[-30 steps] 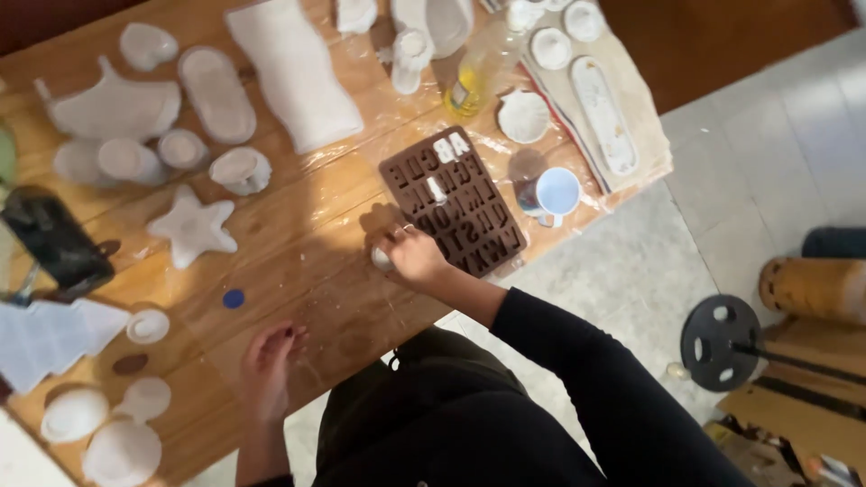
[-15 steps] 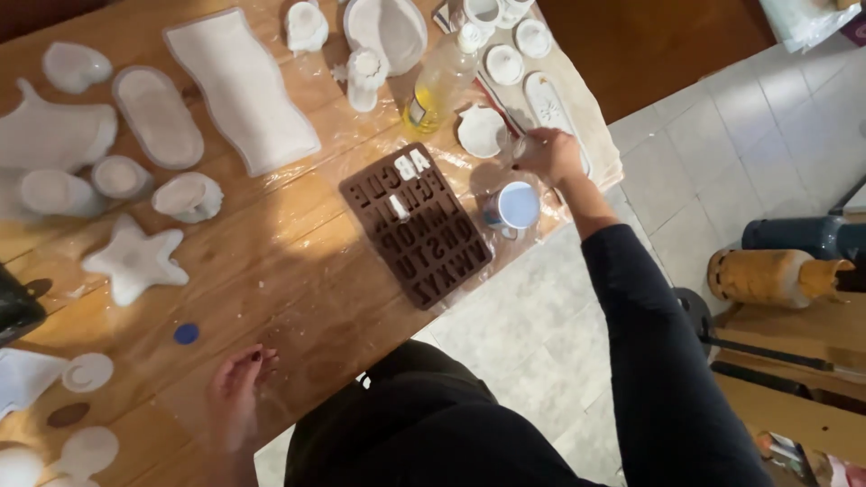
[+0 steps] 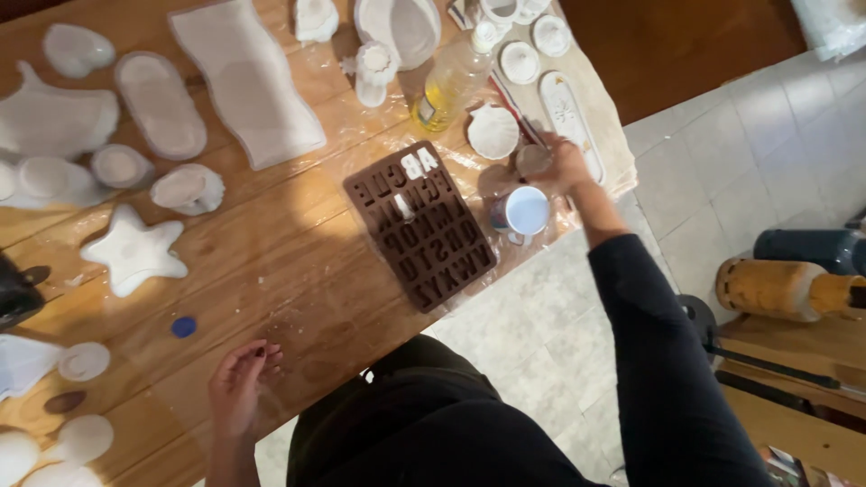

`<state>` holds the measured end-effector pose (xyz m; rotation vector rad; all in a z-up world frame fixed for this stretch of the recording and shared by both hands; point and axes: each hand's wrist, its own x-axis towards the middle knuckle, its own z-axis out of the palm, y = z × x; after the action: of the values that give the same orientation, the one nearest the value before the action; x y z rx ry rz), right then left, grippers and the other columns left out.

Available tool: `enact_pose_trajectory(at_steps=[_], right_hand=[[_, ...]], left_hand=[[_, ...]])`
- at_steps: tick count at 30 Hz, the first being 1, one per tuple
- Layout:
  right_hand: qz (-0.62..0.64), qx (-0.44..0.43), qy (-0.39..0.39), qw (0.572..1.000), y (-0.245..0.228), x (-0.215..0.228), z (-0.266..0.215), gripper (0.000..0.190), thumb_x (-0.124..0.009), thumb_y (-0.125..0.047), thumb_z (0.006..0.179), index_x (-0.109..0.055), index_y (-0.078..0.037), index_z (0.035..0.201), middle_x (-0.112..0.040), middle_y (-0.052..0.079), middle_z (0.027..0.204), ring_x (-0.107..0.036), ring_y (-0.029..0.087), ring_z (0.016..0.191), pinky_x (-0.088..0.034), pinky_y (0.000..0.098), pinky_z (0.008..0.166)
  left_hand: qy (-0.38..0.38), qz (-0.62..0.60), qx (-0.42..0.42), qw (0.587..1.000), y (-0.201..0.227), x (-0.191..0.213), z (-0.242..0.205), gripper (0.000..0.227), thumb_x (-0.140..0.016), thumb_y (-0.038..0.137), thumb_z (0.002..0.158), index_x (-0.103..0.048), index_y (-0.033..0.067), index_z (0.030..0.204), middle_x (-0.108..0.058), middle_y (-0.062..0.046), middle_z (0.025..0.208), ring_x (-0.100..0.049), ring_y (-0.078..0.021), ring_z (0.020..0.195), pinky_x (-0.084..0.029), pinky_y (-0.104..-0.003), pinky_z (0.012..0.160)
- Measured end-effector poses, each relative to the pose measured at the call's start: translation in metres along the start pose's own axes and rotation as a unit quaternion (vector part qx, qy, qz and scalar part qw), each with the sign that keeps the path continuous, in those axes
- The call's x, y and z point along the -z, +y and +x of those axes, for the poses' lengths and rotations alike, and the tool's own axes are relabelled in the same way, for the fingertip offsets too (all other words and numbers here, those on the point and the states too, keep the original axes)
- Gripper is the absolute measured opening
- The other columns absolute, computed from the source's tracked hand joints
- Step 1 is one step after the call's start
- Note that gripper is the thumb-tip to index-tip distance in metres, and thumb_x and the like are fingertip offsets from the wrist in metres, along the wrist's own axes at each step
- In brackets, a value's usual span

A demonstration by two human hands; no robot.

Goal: Demolding various wax or plaster shapes from silicone molds on a workbench.

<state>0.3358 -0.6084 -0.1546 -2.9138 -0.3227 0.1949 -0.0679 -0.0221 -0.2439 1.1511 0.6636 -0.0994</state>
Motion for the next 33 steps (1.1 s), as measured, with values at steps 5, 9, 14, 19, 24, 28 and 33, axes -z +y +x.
enact_pose_trajectory(at_steps=[5, 9, 14, 19, 24, 28, 33], right_hand=[[0.101, -0.039, 0.132, 0.985, -0.074, 0.090, -0.036, 0.064, -0.092, -0.018, 0.077, -0.064, 0.001, 0.131, -0.071, 0.019, 0.116, -0.070, 0.030, 0.106, -0.057, 0.0406, 0.091], [0.230, 0.073, 0.166, 0.956, -0.199, 0.111, -0.081, 0.028, -0.073, 0.000, 0.097, -0.068, 0.002, 0.125, -0.075, 0.014, 0.119, -0.075, 0.024, 0.110, -0.059, 0.0362, 0.099], [0.291, 0.138, 0.061, 0.945, -0.350, 0.031, -0.086, 0.033, -0.078, 0.000, 0.084, -0.071, -0.002, 0.116, -0.075, 0.012, 0.111, -0.073, 0.023, 0.102, -0.058, 0.0330, 0.089], [0.439, 0.100, -0.060, 0.891, -0.443, -0.117, -0.099, 0.027, -0.070, -0.002, 0.087, -0.072, -0.005, 0.113, -0.077, 0.012, 0.105, -0.075, 0.021, 0.095, -0.059, 0.0316, 0.081], [0.296, 0.123, -0.074, 0.944, -0.529, -0.173, -0.134, 0.030, -0.086, -0.023, 0.080, -0.074, -0.007, 0.103, -0.076, 0.012, 0.090, -0.076, 0.027, 0.079, -0.061, 0.0377, 0.071], [0.249, 0.137, 0.038, 0.958, -0.536, -0.236, -0.093, 0.039, -0.087, -0.028, 0.082, -0.070, -0.006, 0.109, -0.073, 0.013, 0.091, -0.072, 0.032, 0.077, -0.057, 0.0421, 0.068], [0.214, 0.161, 0.159, 0.950, -0.584, -0.195, -0.074, 0.042, -0.088, -0.029, 0.074, -0.072, -0.012, 0.109, -0.070, 0.012, 0.100, -0.068, 0.033, 0.094, -0.057, 0.0429, 0.078]], left_hand=[[0.064, 0.024, -0.050, 0.996, 0.002, 0.022, -0.020, 0.022, -0.062, 0.000, 0.099, -0.064, -0.0023, 0.121, -0.072, -0.016, 0.111, -0.072, -0.0239, 0.099, -0.058, -0.035, 0.083], [0.070, -0.013, -0.057, 0.996, -0.009, 0.039, -0.023, 0.021, -0.062, 0.001, 0.098, -0.065, -0.0012, 0.118, -0.074, -0.015, 0.109, -0.072, -0.0233, 0.099, -0.058, -0.034, 0.085], [0.050, -0.016, -0.077, 0.996, -0.024, 0.063, -0.028, 0.021, -0.062, 0.002, 0.098, -0.066, -0.0009, 0.118, -0.073, -0.012, 0.108, -0.071, -0.0206, 0.100, -0.057, -0.033, 0.090], [0.032, -0.033, -0.064, 0.997, 0.006, 0.100, -0.055, 0.021, -0.063, 0.005, 0.096, -0.067, -0.0002, 0.116, -0.074, -0.010, 0.106, -0.072, -0.0186, 0.099, -0.058, -0.032, 0.089], [0.030, 0.012, -0.046, 0.998, 0.015, 0.150, -0.076, 0.021, -0.065, 0.009, 0.099, -0.071, -0.0030, 0.114, -0.077, -0.013, 0.099, -0.073, -0.0182, 0.092, -0.058, -0.031, 0.084], [0.036, 0.024, 0.009, 0.999, 0.016, 0.166, -0.085, 0.022, -0.063, 0.011, 0.098, -0.071, -0.0013, 0.115, -0.078, -0.011, 0.100, -0.073, -0.0166, 0.091, -0.058, -0.030, 0.081], [0.046, -0.043, 0.019, 0.998, 0.006, 0.172, -0.084, 0.022, -0.061, 0.009, 0.099, -0.071, -0.0026, 0.115, -0.077, -0.012, 0.097, -0.072, -0.0175, 0.088, -0.058, -0.030, 0.079]])
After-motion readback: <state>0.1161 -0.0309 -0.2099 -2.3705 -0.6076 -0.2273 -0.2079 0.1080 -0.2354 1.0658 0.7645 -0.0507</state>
